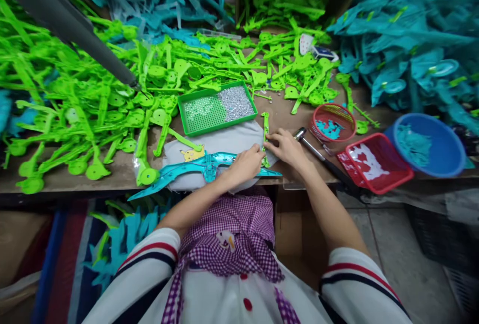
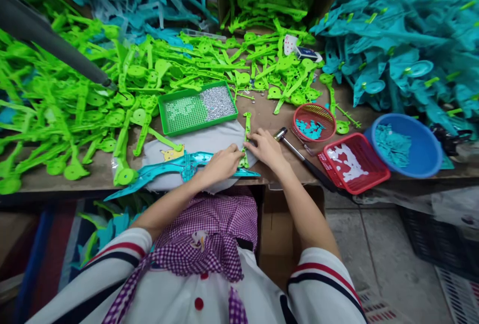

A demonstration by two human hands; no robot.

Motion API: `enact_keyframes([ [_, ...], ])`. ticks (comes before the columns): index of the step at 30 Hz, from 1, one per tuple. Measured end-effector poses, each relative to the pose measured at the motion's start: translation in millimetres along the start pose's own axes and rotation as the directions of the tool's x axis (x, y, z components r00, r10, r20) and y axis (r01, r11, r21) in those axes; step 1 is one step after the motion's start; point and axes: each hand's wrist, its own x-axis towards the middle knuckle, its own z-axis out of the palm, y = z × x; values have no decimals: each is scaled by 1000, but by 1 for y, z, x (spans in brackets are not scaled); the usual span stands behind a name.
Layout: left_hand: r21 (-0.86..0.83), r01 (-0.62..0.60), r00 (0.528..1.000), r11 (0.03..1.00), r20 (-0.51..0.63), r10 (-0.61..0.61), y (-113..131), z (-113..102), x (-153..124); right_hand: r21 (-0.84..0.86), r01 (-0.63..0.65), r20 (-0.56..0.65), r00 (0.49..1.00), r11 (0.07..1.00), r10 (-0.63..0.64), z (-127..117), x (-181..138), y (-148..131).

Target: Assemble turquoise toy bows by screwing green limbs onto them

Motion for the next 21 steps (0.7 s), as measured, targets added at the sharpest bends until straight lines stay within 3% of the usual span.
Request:
enact_keyframes([
  [4,6,-64,993,998,97,63,-15,-12,8,-3,-14,4,1000,1000,14,0,0,-1],
  [10,-78,-133,991,988,-2,133,-29,-9,9,-2,-24,7,1000,1000,24,0,0,-3],
  [16,-90,-130,990,987,-64,124,-22,2,-2,4,-6,-31,1000,1000,6,4,0,1],
  [21,8,-42,999,999,-17,42,-18,-2,-9,14,-7,-36,999,1000,7,5,0,2],
])
